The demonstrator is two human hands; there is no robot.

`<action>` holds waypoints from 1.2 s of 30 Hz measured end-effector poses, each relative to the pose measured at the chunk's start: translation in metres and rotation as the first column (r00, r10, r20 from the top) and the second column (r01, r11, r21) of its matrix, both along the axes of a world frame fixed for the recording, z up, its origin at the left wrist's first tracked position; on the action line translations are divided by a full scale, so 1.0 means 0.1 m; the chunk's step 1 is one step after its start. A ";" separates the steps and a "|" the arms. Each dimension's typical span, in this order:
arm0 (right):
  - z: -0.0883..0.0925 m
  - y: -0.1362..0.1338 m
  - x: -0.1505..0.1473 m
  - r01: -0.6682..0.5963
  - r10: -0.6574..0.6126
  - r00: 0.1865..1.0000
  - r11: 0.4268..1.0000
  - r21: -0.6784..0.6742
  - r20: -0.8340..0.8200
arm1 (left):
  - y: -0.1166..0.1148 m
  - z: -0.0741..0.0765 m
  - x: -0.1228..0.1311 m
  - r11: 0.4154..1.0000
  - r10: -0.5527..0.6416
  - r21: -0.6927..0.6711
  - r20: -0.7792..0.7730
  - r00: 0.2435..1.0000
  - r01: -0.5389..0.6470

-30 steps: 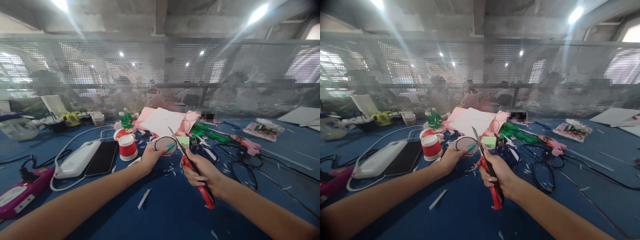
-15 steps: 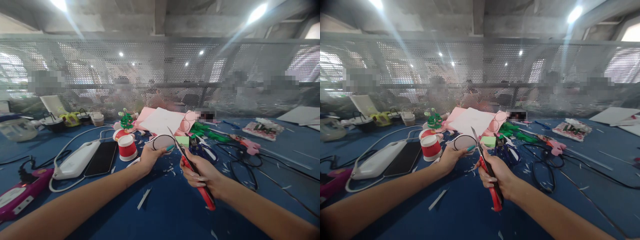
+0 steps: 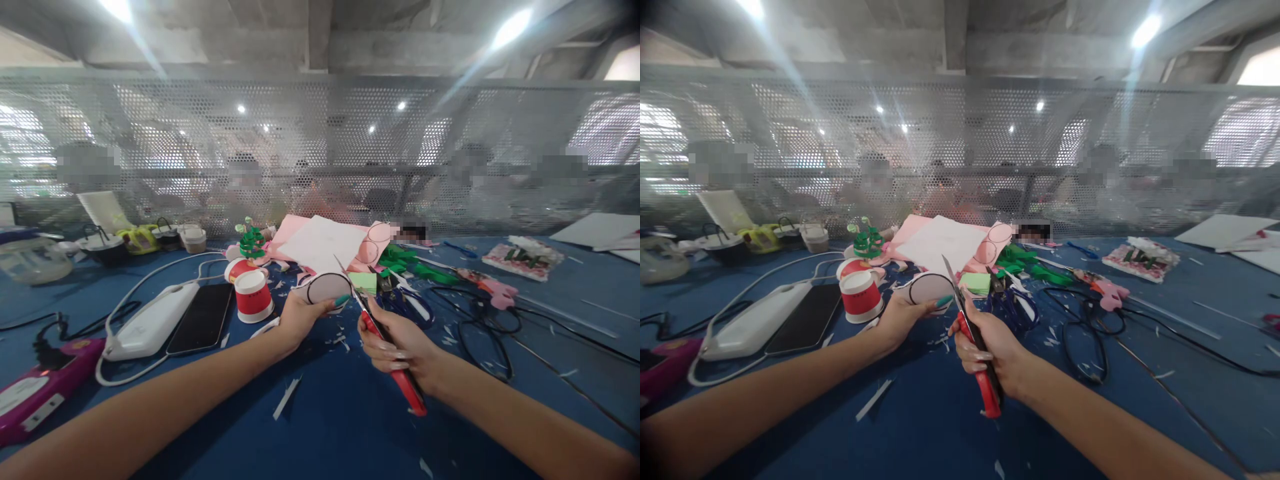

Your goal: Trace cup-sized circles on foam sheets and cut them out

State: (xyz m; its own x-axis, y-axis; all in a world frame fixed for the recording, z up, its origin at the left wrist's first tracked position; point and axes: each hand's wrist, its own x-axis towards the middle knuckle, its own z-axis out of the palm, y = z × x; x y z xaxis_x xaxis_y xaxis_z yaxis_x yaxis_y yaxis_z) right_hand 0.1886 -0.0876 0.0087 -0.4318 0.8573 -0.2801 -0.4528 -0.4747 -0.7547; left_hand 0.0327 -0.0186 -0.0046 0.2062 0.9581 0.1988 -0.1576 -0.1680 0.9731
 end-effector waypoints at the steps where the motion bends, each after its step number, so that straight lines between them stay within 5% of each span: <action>1: -0.01 0.01 0.00 -0.004 0.004 1.000 1.000 -0.001 -0.005 | 0.00 0.00 0.00 1.000 0.003 -0.006 0.011 1.000 -0.003; 8: -0.01 0.01 -0.04 -0.006 0.007 1.000 1.000 -0.022 0.009 | 0.09 -0.08 -0.03 0.999 0.028 -0.027 0.048 0.998 -0.027; 36: 0.03 0.00 -0.03 0.021 -0.020 0.999 0.999 -0.035 0.042 | 0.02 0.00 0.00 0.999 -0.006 -0.053 0.040 0.999 0.008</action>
State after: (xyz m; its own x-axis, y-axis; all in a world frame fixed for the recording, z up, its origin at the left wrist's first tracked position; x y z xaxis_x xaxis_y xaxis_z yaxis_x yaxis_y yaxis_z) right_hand 0.1855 -0.0878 0.0116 -0.4014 0.8552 -0.3279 -0.4310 -0.4923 -0.7563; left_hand 0.0322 -0.0168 -0.0047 0.2054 0.9661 0.1562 -0.1975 -0.1154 0.9735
